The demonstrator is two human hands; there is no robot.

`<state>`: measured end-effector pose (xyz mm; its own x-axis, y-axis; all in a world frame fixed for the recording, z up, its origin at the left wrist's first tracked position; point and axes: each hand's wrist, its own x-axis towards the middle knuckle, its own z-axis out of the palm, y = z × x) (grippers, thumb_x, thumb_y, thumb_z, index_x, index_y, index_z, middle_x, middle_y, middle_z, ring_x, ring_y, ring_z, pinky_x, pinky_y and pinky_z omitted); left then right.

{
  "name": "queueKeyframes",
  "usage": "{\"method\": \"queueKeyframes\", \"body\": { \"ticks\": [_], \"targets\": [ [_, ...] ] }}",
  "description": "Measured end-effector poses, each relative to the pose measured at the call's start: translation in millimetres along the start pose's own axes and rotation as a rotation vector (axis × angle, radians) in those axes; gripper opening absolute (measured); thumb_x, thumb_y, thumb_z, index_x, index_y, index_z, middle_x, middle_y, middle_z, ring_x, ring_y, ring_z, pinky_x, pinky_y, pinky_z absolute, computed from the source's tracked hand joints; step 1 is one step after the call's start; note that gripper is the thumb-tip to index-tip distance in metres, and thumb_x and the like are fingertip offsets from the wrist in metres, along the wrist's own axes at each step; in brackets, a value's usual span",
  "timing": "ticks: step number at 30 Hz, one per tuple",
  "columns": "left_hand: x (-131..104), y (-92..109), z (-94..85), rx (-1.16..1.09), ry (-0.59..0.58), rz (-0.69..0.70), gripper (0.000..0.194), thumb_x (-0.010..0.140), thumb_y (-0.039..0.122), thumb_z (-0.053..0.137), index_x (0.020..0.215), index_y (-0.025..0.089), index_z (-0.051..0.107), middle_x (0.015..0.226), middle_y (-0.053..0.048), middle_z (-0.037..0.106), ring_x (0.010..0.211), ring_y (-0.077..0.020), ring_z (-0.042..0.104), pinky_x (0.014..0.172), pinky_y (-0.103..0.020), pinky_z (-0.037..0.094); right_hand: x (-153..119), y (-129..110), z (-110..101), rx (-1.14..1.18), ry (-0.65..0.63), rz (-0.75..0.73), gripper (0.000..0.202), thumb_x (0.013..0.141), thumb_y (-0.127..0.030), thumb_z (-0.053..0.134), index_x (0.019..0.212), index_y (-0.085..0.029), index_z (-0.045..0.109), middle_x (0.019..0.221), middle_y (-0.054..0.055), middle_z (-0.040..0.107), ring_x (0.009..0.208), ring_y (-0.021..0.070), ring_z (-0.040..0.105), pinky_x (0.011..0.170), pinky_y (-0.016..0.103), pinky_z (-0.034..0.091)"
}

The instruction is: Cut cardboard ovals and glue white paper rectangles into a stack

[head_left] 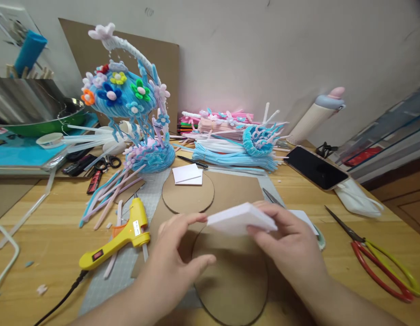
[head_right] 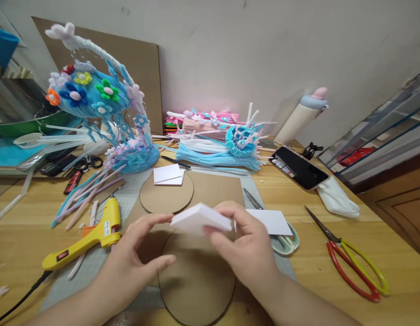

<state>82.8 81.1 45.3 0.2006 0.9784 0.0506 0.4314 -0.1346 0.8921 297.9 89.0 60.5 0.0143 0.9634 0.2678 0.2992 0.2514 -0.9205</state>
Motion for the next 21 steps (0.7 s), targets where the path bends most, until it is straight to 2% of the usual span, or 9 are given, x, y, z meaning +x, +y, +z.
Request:
{"method": "queueKeyframes", "body": {
  "ticks": [3, 5, 7, 10, 15, 17, 18, 21],
  "targets": [
    [-4.3, 0.9, 4.0, 0.338, -0.073, 0.107, 0.066, 0.056, 0.031, 0.085, 0.114, 0.025, 0.054, 0.124, -0.009, 0.057, 0.119, -0.0337, 0.044, 0.100, -0.054, 0.031, 6.3, 4.4, -9.2, 0.021, 0.232, 0.104, 0.013, 0.080, -0.023, 0.067, 0.088, -0.031, 0.062, 0.085, 0.000, 0.066, 0.079, 0.0222, 0.061, 0.072, 0.034, 0.049],
    [-5.8, 0.8, 7.2, 0.482, -0.122, 0.133, 0.075, 0.049, 0.040, 0.088, 0.113, 0.021, 0.054, 0.126, -0.014, 0.054, 0.119, -0.0371, 0.043, 0.098, -0.056, 0.032, 8.5, 6.5, -12.4, 0.037, 0.272, 0.118, 0.013, 0.080, -0.026, 0.068, 0.089, -0.032, 0.061, 0.087, 0.000, 0.066, 0.081, 0.0239, 0.062, 0.074, 0.036, 0.049],
    [-5.8, 0.4, 8.9, 0.598, -0.139, 0.140, 0.078, 0.047, 0.045, 0.088, 0.113, 0.020, 0.054, 0.128, -0.016, 0.053, 0.119, -0.0386, 0.043, 0.097, -0.058, 0.031, 8.0, 7.2, -12.6, 0.002, 0.227, 0.105, 0.013, 0.080, -0.026, 0.068, 0.089, -0.032, 0.061, 0.085, 0.000, 0.066, 0.079, 0.0238, 0.061, 0.073, 0.035, 0.049],
    [-3.8, -0.7, 5.7, 0.711, -0.132, 0.123, 0.072, 0.050, 0.044, 0.087, 0.110, 0.021, 0.056, 0.128, -0.015, 0.053, 0.120, -0.0384, 0.042, 0.097, -0.057, 0.030, 4.7, 5.6, -8.4, -0.100, 0.103, 0.063, 0.013, 0.080, -0.022, 0.065, 0.088, -0.031, 0.061, 0.082, -0.001, 0.064, 0.075, 0.0214, 0.060, 0.068, 0.032, 0.048],
    [0.9, -2.6, -9.6, 0.735, -0.105, 0.058, 0.069, 0.049, 0.035, 0.089, 0.109, 0.022, 0.056, 0.125, -0.012, 0.052, 0.119, -0.0372, 0.041, 0.096, -0.055, 0.031, 1.7, 1.6, 0.8, -0.194, -0.095, -0.046, 0.012, 0.078, -0.017, 0.064, 0.085, -0.027, 0.061, 0.085, -0.001, 0.064, 0.081, 0.0210, 0.059, 0.073, 0.033, 0.044],
    [1.6, -1.3, -13.4, 0.682, -0.091, 0.078, 0.070, 0.055, 0.031, 0.086, 0.116, 0.024, 0.052, 0.125, -0.010, 0.051, 0.119, -0.0344, 0.041, 0.097, -0.053, 0.032, 1.4, 1.8, 2.9, -0.217, -0.102, -0.093, 0.012, 0.078, -0.016, 0.063, 0.085, -0.027, 0.061, 0.085, -0.001, 0.065, 0.082, 0.0207, 0.059, 0.075, 0.033, 0.043],
    [1.4, 0.0, -13.9, 0.652, -0.102, 0.099, 0.065, 0.062, 0.030, 0.082, 0.119, 0.026, 0.050, 0.125, -0.008, 0.051, 0.118, -0.0323, 0.041, 0.097, -0.052, 0.033, 1.3, 2.5, 3.6, -0.227, -0.085, -0.105, 0.013, 0.079, -0.016, 0.062, 0.085, -0.027, 0.061, 0.085, -0.001, 0.065, 0.082, 0.0205, 0.059, 0.075, 0.034, 0.042],
    [-0.3, 4.3, -9.3, 0.586, -0.247, 0.161, 0.038, 0.080, 0.022, 0.066, 0.115, 0.030, 0.054, 0.114, -0.003, 0.056, 0.107, -0.0266, 0.048, 0.090, -0.046, 0.040, 1.5, 6.0, 5.0, -0.241, -0.005, -0.064, 0.010, 0.080, -0.019, 0.062, 0.086, -0.026, 0.061, 0.085, -0.001, 0.064, 0.080, 0.0204, 0.058, 0.074, 0.034, 0.041]
  ]
}}
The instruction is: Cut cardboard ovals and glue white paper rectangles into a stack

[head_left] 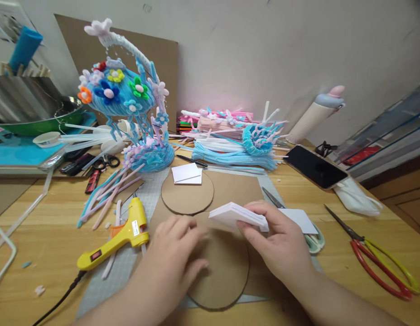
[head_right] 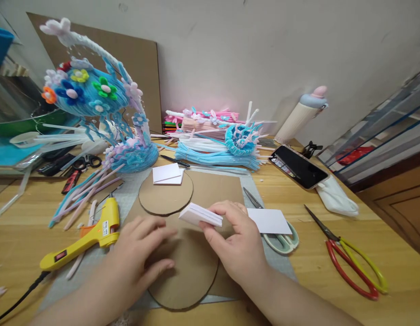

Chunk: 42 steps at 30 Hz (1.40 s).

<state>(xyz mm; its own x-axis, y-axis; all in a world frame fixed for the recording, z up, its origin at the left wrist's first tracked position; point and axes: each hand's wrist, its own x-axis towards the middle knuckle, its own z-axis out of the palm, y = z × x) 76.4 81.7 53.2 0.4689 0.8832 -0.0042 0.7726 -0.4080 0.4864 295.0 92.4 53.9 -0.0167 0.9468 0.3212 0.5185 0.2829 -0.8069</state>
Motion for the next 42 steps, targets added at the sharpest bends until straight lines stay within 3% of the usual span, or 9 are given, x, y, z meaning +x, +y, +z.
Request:
{"method": "queueKeyframes", "body": {
  "ticks": [5, 9, 13, 15, 20, 24, 31, 36, 42],
  "targets": [
    [3.7, 8.3, 10.6, 0.069, -0.149, 0.062, 0.049, 0.082, 0.024, 0.064, 0.128, 0.025, 0.049, 0.103, -0.006, 0.061, 0.096, -0.0286, 0.053, 0.083, -0.046, 0.044, 1.6, 4.2, 2.5, 0.017, 0.012, 0.103, 0.006, 0.080, -0.026, 0.063, 0.086, -0.025, 0.061, 0.085, -0.001, 0.063, 0.080, 0.0209, 0.058, 0.073, 0.034, 0.042],
    [5.7, 9.5, 12.2, 0.132, -0.184, 0.063, 0.037, 0.083, 0.028, 0.064, 0.119, 0.023, 0.056, 0.101, -0.006, 0.063, 0.094, -0.0290, 0.056, 0.077, -0.045, 0.045, 2.2, 3.6, 3.8, 0.020, -0.010, 0.103, 0.005, 0.080, -0.025, 0.063, 0.085, -0.026, 0.061, 0.083, -0.002, 0.063, 0.079, 0.0204, 0.058, 0.073, 0.033, 0.041],
    [4.4, 10.1, 10.4, 0.123, -0.167, 0.038, 0.017, 0.080, 0.028, 0.068, 0.092, 0.021, 0.060, 0.093, -0.003, 0.063, 0.090, -0.0271, 0.057, 0.076, -0.043, 0.043, 1.8, 2.2, 4.5, 0.021, -0.036, 0.101, 0.006, 0.080, -0.025, 0.063, 0.085, -0.025, 0.061, 0.083, -0.002, 0.064, 0.079, 0.0205, 0.058, 0.073, 0.033, 0.041],
    [3.7, 9.4, 9.7, 0.093, -0.138, 0.008, 0.023, 0.075, 0.028, 0.074, 0.085, 0.019, 0.056, 0.090, -0.003, 0.063, 0.088, -0.0267, 0.057, 0.075, -0.042, 0.042, 1.6, 1.7, 4.4, 0.029, -0.051, 0.102, 0.005, 0.080, -0.025, 0.062, 0.085, -0.025, 0.061, 0.083, -0.001, 0.064, 0.080, 0.0210, 0.058, 0.074, 0.033, 0.041],
    [3.2, 5.8, 7.8, -0.052, -0.065, -0.128, 0.030, 0.070, 0.025, 0.077, 0.088, 0.021, 0.054, 0.088, -0.001, 0.063, 0.085, -0.0257, 0.056, 0.074, -0.040, 0.041, 2.1, 1.8, 4.2, 0.035, -0.067, 0.106, 0.005, 0.079, -0.024, 0.061, 0.084, -0.024, 0.061, 0.083, -0.001, 0.064, 0.081, 0.0216, 0.058, 0.075, 0.034, 0.041],
    [6.1, 6.4, 9.4, -0.065, -0.084, -0.021, 0.023, 0.084, 0.020, 0.060, 0.107, 0.026, 0.058, 0.097, -0.002, 0.063, 0.092, -0.0257, 0.055, 0.080, -0.042, 0.041, 2.3, 2.1, 4.6, -0.001, -0.073, 0.101, 0.004, 0.080, -0.025, 0.061, 0.084, -0.025, 0.061, 0.082, -0.001, 0.064, 0.080, 0.0213, 0.058, 0.074, 0.033, 0.041],
    [19.5, 9.0, 12.0, -0.091, -0.064, -0.062, 0.008, 0.080, 0.016, 0.064, 0.078, 0.023, 0.066, 0.082, 0.000, 0.065, 0.086, -0.0219, 0.058, 0.076, -0.036, 0.040, 3.3, 1.6, 4.2, -0.050, -0.061, 0.098, 0.005, 0.080, -0.026, 0.061, 0.084, -0.024, 0.062, 0.082, -0.001, 0.065, 0.080, 0.0221, 0.059, 0.073, 0.033, 0.041],
    [26.3, 8.3, 10.2, -0.106, -0.054, -0.098, 0.008, 0.074, 0.017, 0.070, 0.075, 0.022, 0.065, 0.079, -0.001, 0.066, 0.082, -0.0225, 0.059, 0.073, -0.036, 0.040, 5.0, 3.1, 3.4, -0.062, -0.055, 0.109, 0.006, 0.079, -0.027, 0.062, 0.083, -0.024, 0.062, 0.082, 0.000, 0.065, 0.080, 0.0228, 0.059, 0.072, 0.034, 0.042],
    [26.2, 13.5, 14.3, -0.143, -0.006, -0.071, 0.014, 0.079, 0.011, 0.057, 0.070, 0.021, 0.060, 0.077, -0.003, 0.064, 0.081, -0.0249, 0.057, 0.074, -0.039, 0.040, 6.6, 1.4, 1.1, -0.053, -0.058, 0.112, 0.006, 0.079, -0.028, 0.061, 0.083, -0.023, 0.062, 0.081, 0.001, 0.065, 0.082, 0.0243, 0.058, 0.072, 0.034, 0.041]
  ]
}}
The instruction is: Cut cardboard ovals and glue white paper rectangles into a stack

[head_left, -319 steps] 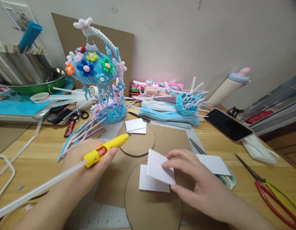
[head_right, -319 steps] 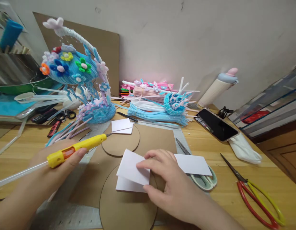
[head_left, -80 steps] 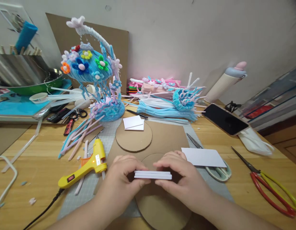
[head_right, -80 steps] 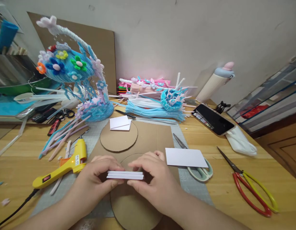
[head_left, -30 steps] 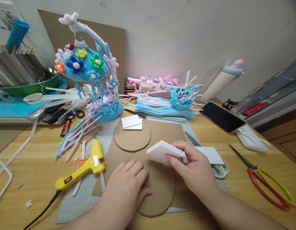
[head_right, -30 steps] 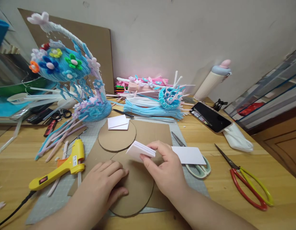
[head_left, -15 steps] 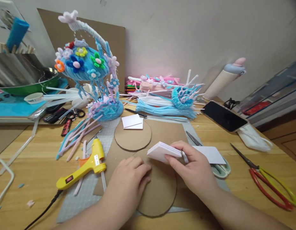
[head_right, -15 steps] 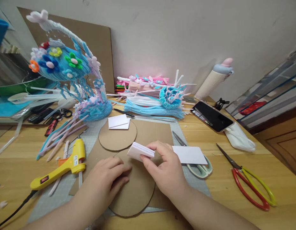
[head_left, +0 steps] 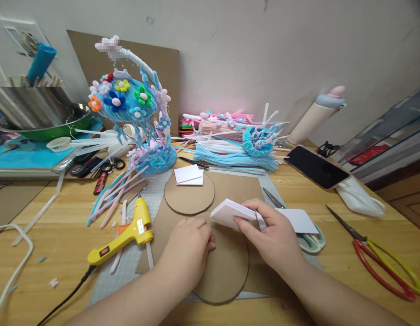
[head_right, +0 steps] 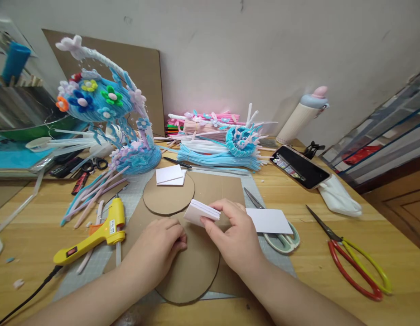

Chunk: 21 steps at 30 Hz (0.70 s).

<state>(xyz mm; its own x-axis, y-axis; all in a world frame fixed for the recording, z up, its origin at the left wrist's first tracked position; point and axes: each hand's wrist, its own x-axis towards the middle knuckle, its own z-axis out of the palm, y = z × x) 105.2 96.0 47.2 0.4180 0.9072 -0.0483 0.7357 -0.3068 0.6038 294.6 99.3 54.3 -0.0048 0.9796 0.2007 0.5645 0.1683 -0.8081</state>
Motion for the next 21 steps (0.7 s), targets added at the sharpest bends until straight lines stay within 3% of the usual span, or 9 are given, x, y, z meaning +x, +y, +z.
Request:
{"method": "queueKeyframes", "body": {
  "ticks": [5, 8, 10, 13, 15, 17, 19, 21],
  "targets": [
    [1.0, -9.8, -13.2, -0.179, 0.211, -0.105, 0.016, 0.089, 0.018, 0.042, 0.076, 0.023, 0.049, 0.071, 0.001, 0.059, 0.067, -0.0188, 0.056, 0.059, -0.030, 0.042, 0.4, -1.1, -1.3, 0.003, -0.002, -0.004, 0.005, 0.079, -0.026, 0.061, 0.083, -0.023, 0.061, 0.081, 0.001, 0.064, 0.080, 0.0241, 0.058, 0.073, 0.035, 0.040],
    [4.7, -24.2, -29.7, -0.277, 0.407, -0.157, 0.005, 0.089, 0.024, 0.047, 0.084, 0.024, 0.047, 0.072, 0.003, 0.057, 0.066, -0.0170, 0.057, 0.061, -0.029, 0.044, -1.1, -3.1, -1.7, 0.009, -0.026, -0.012, 0.004, 0.079, -0.024, 0.061, 0.082, -0.023, 0.061, 0.081, 0.000, 0.064, 0.079, 0.0232, 0.057, 0.073, 0.036, 0.040],
    [6.5, -33.2, -38.9, -0.317, 0.516, -0.184, 0.008, 0.088, 0.030, 0.052, 0.092, 0.025, 0.047, 0.068, 0.005, 0.054, 0.061, -0.0160, 0.055, 0.057, -0.028, 0.043, -2.5, -5.3, -1.5, 0.018, -0.069, -0.034, 0.004, 0.078, -0.021, 0.060, 0.081, -0.024, 0.061, 0.080, 0.000, 0.064, 0.080, 0.0226, 0.057, 0.074, 0.035, 0.040],
    [4.9, -38.5, -44.9, -0.321, 0.577, -0.182, 0.010, 0.088, 0.033, 0.053, 0.087, 0.024, 0.057, 0.066, 0.003, 0.055, 0.061, -0.0162, 0.054, 0.056, -0.028, 0.042, -4.7, -8.8, 0.1, 0.010, -0.149, -0.098, 0.008, 0.077, -0.017, 0.061, 0.081, -0.024, 0.061, 0.079, 0.000, 0.064, 0.079, 0.0220, 0.055, 0.073, 0.035, 0.039],
    [0.5, -34.7, -43.4, -0.331, 0.559, -0.115, 0.012, 0.088, 0.026, 0.051, 0.095, 0.025, 0.062, 0.088, -0.002, 0.062, 0.082, -0.0181, 0.058, 0.069, -0.030, 0.046, -6.3, -10.6, 2.4, -0.011, -0.190, -0.148, 0.011, 0.077, -0.013, 0.061, 0.081, -0.024, 0.061, 0.078, -0.001, 0.065, 0.078, 0.0213, 0.054, 0.072, 0.034, 0.038],
    [-5.6, -26.8, -38.6, -0.370, 0.426, -0.027, 0.032, 0.084, 0.019, 0.056, 0.114, 0.030, 0.056, 0.115, -0.003, 0.059, 0.103, -0.0195, 0.054, 0.084, -0.033, 0.044, -7.9, -11.6, 5.4, -0.013, -0.229, -0.195, 0.014, 0.077, -0.010, 0.061, 0.080, -0.024, 0.061, 0.077, -0.001, 0.065, 0.076, 0.0199, 0.054, 0.073, 0.034, 0.037],
    [-11.5, -18.2, -31.9, -0.405, 0.167, 0.026, 0.044, 0.076, 0.018, 0.068, 0.115, 0.033, 0.055, 0.118, -0.001, 0.058, 0.107, -0.0204, 0.053, 0.089, -0.034, 0.042, -9.4, -12.2, 8.5, 0.009, -0.265, -0.231, 0.018, 0.076, -0.006, 0.061, 0.081, -0.024, 0.061, 0.077, -0.002, 0.066, 0.075, 0.0184, 0.055, 0.075, 0.034, 0.037],
    [-15.4, -12.1, -24.9, -0.388, 0.088, 0.050, 0.028, 0.077, 0.016, 0.068, 0.101, 0.030, 0.061, 0.103, 0.000, 0.062, 0.099, -0.0195, 0.055, 0.084, -0.033, 0.043, -10.7, -12.3, 11.2, 0.030, -0.297, -0.246, 0.021, 0.076, -0.004, 0.061, 0.082, -0.023, 0.062, 0.078, -0.002, 0.067, 0.075, 0.0175, 0.056, 0.076, 0.034, 0.037]
  ]
}}
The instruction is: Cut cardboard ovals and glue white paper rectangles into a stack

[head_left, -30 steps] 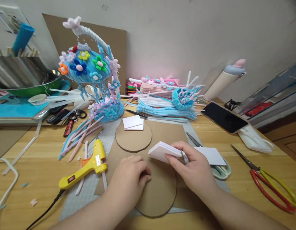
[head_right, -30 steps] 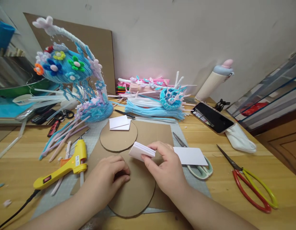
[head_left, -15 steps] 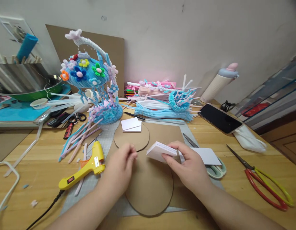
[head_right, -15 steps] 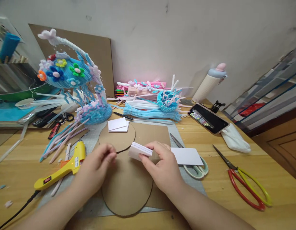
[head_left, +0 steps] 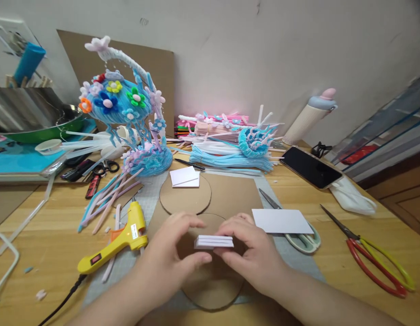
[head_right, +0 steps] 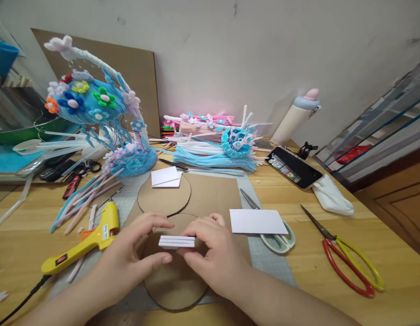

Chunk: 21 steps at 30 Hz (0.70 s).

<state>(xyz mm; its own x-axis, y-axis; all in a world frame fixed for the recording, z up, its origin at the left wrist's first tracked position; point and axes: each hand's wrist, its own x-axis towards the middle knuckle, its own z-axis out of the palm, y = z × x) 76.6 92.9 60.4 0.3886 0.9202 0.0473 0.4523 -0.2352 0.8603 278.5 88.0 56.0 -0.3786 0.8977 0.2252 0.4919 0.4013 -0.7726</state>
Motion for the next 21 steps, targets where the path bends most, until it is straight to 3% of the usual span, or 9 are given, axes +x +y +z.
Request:
{"method": "queueKeyframes", "body": {
  "ticks": [3, 7, 15, 21],
  "targets": [
    [-2.2, -1.0, 8.1, 0.040, -0.012, 0.022, 0.010, 0.083, 0.015, 0.060, 0.081, 0.025, 0.062, 0.082, 0.001, 0.062, 0.082, -0.0173, 0.057, 0.072, -0.031, 0.043, -1.3, 0.7, 2.9, 0.024, -0.023, 0.041, 0.020, 0.075, -0.005, 0.064, 0.083, -0.023, 0.063, 0.079, -0.002, 0.068, 0.077, 0.0183, 0.057, 0.075, 0.034, 0.039],
    [-1.5, -3.9, 10.2, 0.072, 0.020, 0.001, 0.007, 0.083, 0.018, 0.062, 0.079, 0.024, 0.062, 0.078, 0.001, 0.064, 0.078, -0.0180, 0.059, 0.070, -0.032, 0.042, -3.4, 3.7, 5.0, 0.074, -0.013, 0.108, 0.012, 0.077, -0.013, 0.070, 0.079, -0.023, 0.065, 0.080, 0.000, 0.070, 0.080, 0.0201, 0.056, 0.073, 0.034, 0.042],
    [-2.1, 0.6, 11.0, 0.091, 0.032, 0.027, 0.012, 0.086, 0.024, 0.057, 0.076, 0.022, 0.063, 0.072, -0.001, 0.062, 0.073, -0.0189, 0.058, 0.066, -0.033, 0.041, -0.1, 2.6, 4.9, 0.065, -0.009, 0.080, 0.013, 0.078, -0.012, 0.068, 0.072, -0.022, 0.063, 0.073, -0.002, 0.070, 0.071, 0.0174, 0.056, 0.073, 0.034, 0.040],
    [-3.0, -2.6, 13.0, -0.387, 0.118, -0.103, 0.006, 0.079, 0.021, 0.064, 0.078, 0.026, 0.061, 0.081, 0.003, 0.065, 0.081, -0.0179, 0.059, 0.073, -0.031, 0.044, 0.7, 2.3, 1.4, 0.085, 0.026, 0.055, 0.015, 0.077, -0.015, 0.070, 0.087, -0.025, 0.064, 0.086, 0.001, 0.068, 0.084, 0.0210, 0.056, 0.076, 0.035, 0.041]
  ]
}}
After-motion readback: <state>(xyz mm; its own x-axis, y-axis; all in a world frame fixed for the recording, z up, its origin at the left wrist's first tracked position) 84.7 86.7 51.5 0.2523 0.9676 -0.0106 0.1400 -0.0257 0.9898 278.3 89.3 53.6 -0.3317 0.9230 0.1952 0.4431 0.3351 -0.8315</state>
